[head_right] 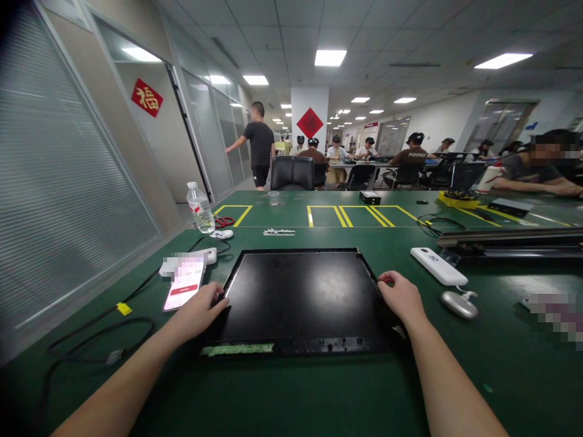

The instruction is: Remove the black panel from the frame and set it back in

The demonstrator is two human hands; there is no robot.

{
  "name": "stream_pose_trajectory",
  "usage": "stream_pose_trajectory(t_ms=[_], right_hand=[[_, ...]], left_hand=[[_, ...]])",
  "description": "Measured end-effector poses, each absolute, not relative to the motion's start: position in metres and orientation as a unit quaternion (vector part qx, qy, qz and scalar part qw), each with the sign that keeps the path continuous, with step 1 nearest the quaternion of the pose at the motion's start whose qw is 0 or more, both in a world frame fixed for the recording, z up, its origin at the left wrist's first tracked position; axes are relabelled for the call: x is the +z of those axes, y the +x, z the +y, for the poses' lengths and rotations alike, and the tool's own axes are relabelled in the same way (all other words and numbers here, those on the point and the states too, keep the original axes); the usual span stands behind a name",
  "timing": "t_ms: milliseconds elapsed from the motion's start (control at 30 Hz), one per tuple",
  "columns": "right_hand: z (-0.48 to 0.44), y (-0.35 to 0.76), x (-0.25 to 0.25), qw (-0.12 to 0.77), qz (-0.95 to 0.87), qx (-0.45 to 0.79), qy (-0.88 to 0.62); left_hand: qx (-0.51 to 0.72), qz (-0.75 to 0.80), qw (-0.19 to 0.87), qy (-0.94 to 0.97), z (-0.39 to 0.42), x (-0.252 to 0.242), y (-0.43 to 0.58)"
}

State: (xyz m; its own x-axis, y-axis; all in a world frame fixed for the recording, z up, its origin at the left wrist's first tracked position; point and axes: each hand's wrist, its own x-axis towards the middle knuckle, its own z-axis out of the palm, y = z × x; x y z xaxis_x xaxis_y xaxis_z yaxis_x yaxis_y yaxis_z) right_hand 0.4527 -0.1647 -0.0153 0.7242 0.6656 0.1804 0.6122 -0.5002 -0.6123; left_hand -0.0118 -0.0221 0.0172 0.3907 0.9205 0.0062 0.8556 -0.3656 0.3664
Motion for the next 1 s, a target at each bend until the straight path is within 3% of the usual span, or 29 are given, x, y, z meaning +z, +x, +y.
stream_pose_trajectory(t_ms=[267,433,667,1000], right_hand=[[-0.160,0.462,-0.027,0.262,-0.392,0.067,-0.879],[-0.160,0.454,-0.029,0.158,-0.389,0.008,-0.907],[-0.160,0.430,-0.026,0.026,-0.379,0.030,-0.924],[-0.160,0.430,-0.017,-0.038,-0.374,0.058,-0.925]], left_hand=[[0.053,0.551,0.086,0.828,-0.022,0.018,-0.012],[0.028,0.537,0.078,0.839,-0.014,0.017,-0.016],[0.025,0.541,0.072,0.837,-0.013,0.017,-0.015],[0.019,0.549,0.072,0.832,-0.012,0.016,-0.013]])
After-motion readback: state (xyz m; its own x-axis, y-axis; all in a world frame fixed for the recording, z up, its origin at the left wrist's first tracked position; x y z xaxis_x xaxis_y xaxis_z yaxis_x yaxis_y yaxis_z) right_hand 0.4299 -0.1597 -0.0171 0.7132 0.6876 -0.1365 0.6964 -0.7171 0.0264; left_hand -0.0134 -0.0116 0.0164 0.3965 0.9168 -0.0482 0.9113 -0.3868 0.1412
